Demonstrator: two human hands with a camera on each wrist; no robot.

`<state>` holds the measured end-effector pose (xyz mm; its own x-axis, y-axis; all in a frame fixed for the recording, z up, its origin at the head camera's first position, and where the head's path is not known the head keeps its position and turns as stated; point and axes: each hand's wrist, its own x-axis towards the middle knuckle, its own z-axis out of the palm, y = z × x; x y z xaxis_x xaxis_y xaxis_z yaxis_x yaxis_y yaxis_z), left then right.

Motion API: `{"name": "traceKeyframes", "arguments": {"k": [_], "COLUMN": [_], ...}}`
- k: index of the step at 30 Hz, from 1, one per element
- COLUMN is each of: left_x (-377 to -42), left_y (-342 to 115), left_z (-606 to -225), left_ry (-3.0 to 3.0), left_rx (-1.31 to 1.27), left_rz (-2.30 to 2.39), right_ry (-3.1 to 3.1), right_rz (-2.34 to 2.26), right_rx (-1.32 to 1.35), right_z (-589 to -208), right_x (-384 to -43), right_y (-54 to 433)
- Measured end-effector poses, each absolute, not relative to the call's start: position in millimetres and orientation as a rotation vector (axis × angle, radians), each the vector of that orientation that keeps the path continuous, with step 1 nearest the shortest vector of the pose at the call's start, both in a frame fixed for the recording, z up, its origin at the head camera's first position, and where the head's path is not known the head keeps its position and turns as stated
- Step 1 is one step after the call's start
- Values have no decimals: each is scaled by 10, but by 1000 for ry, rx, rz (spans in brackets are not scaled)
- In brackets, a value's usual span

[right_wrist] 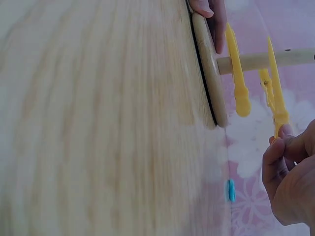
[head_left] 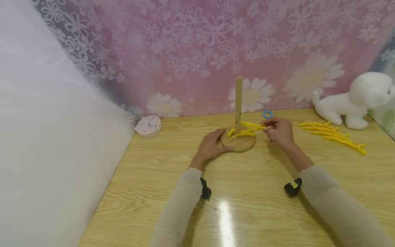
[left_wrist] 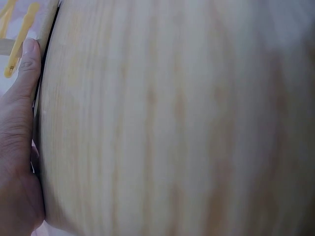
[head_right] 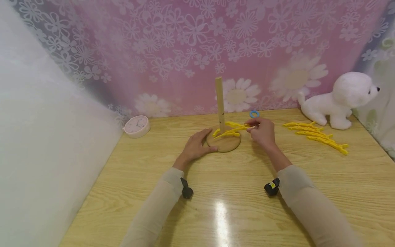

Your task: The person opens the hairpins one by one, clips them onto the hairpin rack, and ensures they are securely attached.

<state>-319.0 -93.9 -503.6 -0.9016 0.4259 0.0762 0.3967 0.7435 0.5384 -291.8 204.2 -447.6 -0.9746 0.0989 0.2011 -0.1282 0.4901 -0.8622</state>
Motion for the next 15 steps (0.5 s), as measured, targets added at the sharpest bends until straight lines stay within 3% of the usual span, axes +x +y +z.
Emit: {"name": "traceKeyframes", "arguments": {"k": [15], "left_x": [-3175], "left_y": [-930], "left_z": [-4991], "left_ry": [2894], "left_rx": [702], "left_rz": [864], "right_ry": [-2545], "right_rz": [1414], "right_rx": [92], "right_z": [-4487], "right_x": [-2966], "right_y": [1788]}}
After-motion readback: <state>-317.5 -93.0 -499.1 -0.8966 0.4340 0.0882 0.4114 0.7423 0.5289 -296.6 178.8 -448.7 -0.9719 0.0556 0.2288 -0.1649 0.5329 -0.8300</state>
